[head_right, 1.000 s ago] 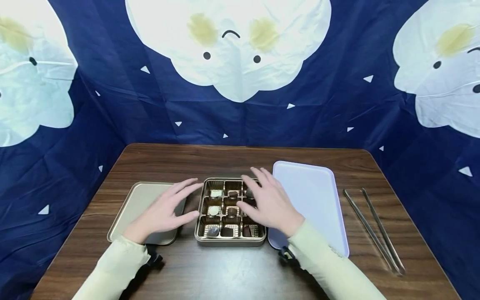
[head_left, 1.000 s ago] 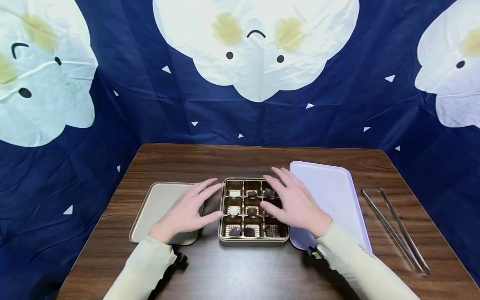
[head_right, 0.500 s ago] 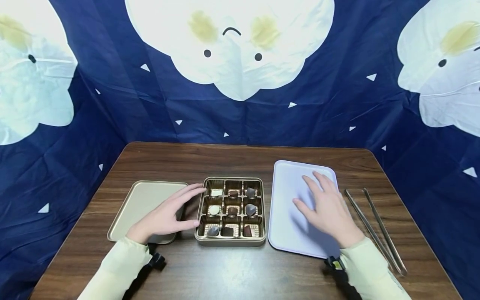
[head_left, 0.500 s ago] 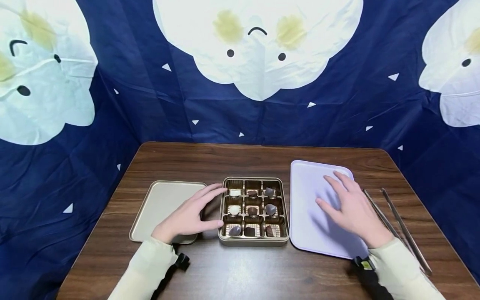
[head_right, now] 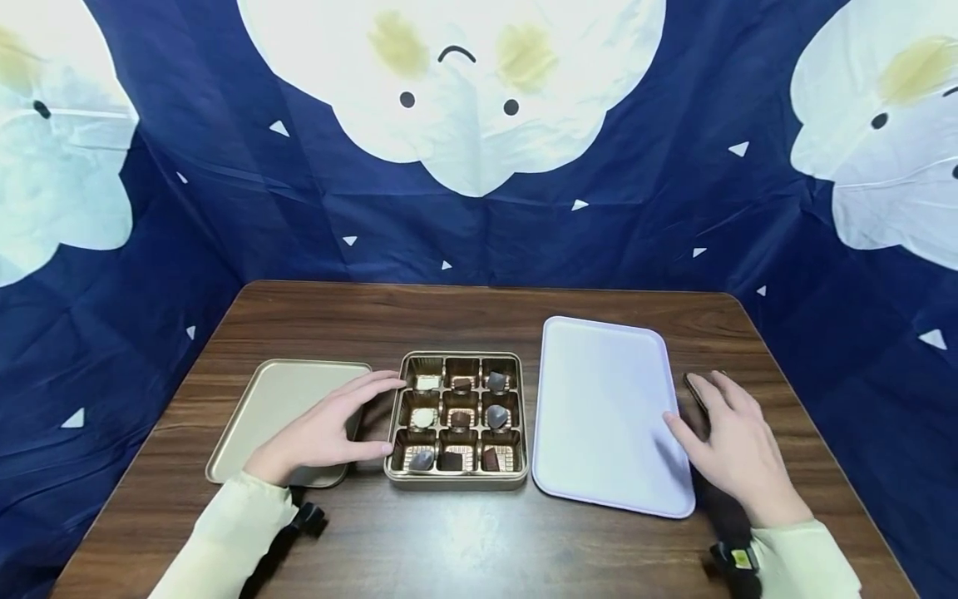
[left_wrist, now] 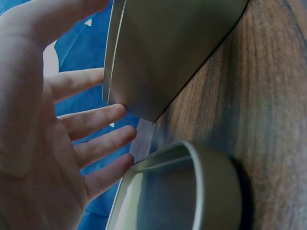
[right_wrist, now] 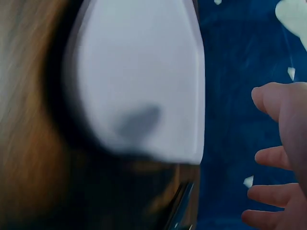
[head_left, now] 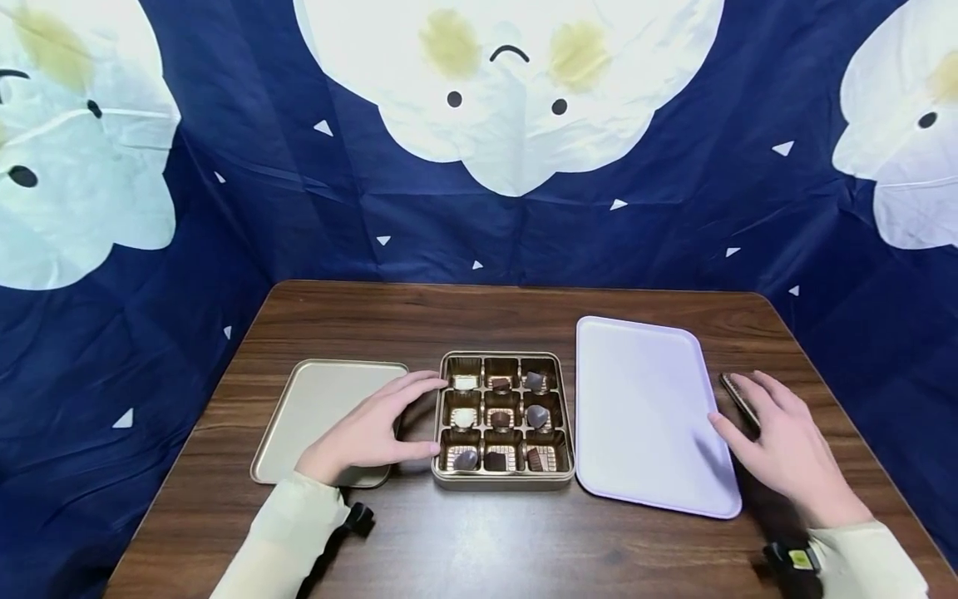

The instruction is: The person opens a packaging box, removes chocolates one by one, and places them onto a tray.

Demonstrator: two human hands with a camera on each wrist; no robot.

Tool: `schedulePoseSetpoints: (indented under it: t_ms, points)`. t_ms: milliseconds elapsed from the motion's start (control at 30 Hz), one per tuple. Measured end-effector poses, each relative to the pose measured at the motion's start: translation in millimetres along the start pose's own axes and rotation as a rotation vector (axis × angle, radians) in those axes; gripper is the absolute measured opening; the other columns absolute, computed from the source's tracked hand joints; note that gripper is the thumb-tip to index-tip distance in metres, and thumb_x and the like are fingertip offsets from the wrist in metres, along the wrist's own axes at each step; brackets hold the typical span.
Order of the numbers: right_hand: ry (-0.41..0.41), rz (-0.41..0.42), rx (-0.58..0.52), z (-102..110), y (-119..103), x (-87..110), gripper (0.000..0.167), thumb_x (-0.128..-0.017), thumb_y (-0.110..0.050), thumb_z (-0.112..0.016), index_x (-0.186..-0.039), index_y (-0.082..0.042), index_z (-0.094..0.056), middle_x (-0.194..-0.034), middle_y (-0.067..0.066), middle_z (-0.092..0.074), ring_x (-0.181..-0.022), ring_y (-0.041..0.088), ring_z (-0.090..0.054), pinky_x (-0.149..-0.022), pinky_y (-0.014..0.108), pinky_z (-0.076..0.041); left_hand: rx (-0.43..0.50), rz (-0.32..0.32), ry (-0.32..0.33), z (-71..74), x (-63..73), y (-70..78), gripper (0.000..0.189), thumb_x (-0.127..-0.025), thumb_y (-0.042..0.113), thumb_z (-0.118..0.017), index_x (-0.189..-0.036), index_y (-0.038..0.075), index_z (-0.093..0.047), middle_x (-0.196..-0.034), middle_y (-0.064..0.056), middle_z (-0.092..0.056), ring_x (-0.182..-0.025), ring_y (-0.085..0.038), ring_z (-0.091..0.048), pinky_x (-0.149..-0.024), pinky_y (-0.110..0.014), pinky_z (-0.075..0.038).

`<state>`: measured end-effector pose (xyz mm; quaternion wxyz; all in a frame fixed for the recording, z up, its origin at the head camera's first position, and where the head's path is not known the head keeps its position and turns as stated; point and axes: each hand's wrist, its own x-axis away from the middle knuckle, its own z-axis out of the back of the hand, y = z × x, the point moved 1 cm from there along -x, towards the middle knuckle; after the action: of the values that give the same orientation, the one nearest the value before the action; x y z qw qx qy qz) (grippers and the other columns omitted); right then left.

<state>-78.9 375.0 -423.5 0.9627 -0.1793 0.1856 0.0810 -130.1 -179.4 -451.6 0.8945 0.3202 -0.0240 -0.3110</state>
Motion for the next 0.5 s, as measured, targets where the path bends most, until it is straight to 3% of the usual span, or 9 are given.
schedulePoseSetpoints:
  t_ms: [267,500]
  points:
    - [-0.118,-0.200,0.089,8.1,40.6,25.6,0.072,-0.098,-0.043,-0.071,-0.145,0.006,-0.049,-0.144,0.044,-0.042,-0.126,0.067,-0.041,-0.092,0.080,-0.038,0.020,-0.025,-0.004,-1.6,-2.7,-1.5,0.092,-0.083,0.051,-0.087,-0.159,0.021,-0.046,-0.164,-0.011,-0.041,-0.148,-0.035,-0.043,-0.117,-0.063,-0.037]
    - [-0.221,-0.323,0.170,9.2,61.9,41.0,0.084,-0.097,-0.051,-0.069,-0.143,0.014,-0.042,-0.129,0.050,-0.044,-0.113,0.068,-0.044,-0.085,0.077,-0.042,0.031,-0.037,0.001,-0.9,-1.9,-3.1,0.093,-0.082,0.049,-0.088,-0.159,0.019,-0.046,-0.163,-0.011,-0.042,-0.146,-0.039,-0.045,-0.114,-0.068,-0.038]
